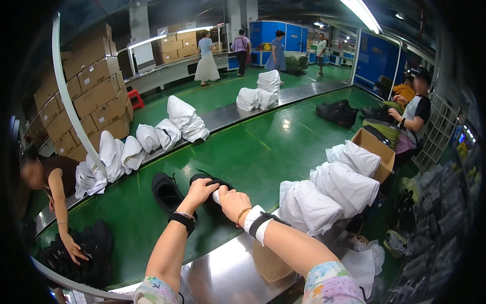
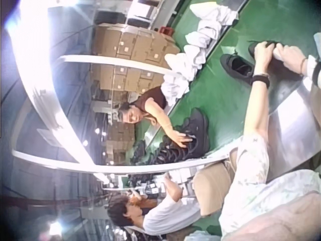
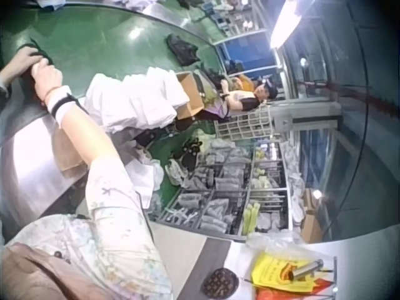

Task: Stuffing shoes with paper forms and preparing them for packaging on a manufacturing assembly line.

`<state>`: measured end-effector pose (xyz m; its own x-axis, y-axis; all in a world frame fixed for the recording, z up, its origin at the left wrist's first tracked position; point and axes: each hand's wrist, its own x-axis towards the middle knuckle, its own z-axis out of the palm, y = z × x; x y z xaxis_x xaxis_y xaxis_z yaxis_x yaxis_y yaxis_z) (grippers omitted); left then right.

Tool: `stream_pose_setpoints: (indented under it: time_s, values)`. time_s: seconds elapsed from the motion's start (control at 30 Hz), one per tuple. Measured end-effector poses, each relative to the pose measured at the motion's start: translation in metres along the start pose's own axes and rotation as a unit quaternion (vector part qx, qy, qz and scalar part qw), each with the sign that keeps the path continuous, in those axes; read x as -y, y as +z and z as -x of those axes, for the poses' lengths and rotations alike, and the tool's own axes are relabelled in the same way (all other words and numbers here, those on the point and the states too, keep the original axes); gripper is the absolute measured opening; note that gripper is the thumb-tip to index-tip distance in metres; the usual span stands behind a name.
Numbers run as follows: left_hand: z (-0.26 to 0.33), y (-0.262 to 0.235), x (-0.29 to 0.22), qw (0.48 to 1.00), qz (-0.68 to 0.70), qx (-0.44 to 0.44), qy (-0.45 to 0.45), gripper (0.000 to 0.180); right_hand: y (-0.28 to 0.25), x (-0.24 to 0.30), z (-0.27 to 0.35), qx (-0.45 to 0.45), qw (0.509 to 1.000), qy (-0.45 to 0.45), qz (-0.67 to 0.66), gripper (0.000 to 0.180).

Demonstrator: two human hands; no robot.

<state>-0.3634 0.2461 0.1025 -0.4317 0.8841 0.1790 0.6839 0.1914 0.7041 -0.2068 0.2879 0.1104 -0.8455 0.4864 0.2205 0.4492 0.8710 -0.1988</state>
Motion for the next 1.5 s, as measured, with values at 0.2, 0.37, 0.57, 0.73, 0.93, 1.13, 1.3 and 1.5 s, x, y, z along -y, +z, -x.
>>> stream_pose_setpoints:
  time_s: [0.2, 0.37, 0.57, 0.73, 0.93, 1.13, 1.3, 1.5]
  values:
    - [0.001, -0.002, 0.006, 0.998, 0.058, 0.004, -0.014, 0.033, 0.017, -0.005, -0.002, -0.042, 0.998, -0.004, 0.043, 0.025]
    - [-0.002, -0.006, 0.03, 0.961, 0.243, -0.015, -0.129, 0.035, 0.009, 0.0, 0.004, -0.064, 0.997, -0.048, 0.021, 0.026]
    - [-0.01, 0.006, 0.042, 0.943, 0.29, -0.04, -0.161, 0.039, 0.013, 0.0, 0.001, -0.053, 0.998, -0.03, 0.013, 0.035]
    - [-0.003, 0.0, 0.043, 0.924, 0.348, 0.005, -0.157, 0.039, 0.016, 0.002, 0.004, -0.067, 0.997, -0.029, 0.017, 0.038]
    - [0.004, -0.003, 0.042, 0.92, 0.372, -0.004, -0.123, 0.039, 0.022, 0.007, 0.004, -0.083, 0.996, -0.031, 0.022, 0.036]
    - [0.001, -0.006, 0.059, 0.916, 0.375, 0.04, -0.136, 0.036, 0.024, 0.014, 0.007, -0.097, 0.994, -0.023, 0.037, 0.03]
    - [0.002, -0.007, 0.058, 0.919, 0.369, 0.041, -0.136, 0.037, 0.027, 0.018, 0.008, -0.102, 0.993, -0.018, 0.055, 0.026]
    - [0.007, -0.01, 0.058, 0.917, 0.375, 0.034, -0.133, 0.038, 0.028, 0.029, 0.011, -0.123, 0.988, -0.019, 0.094, 0.031]
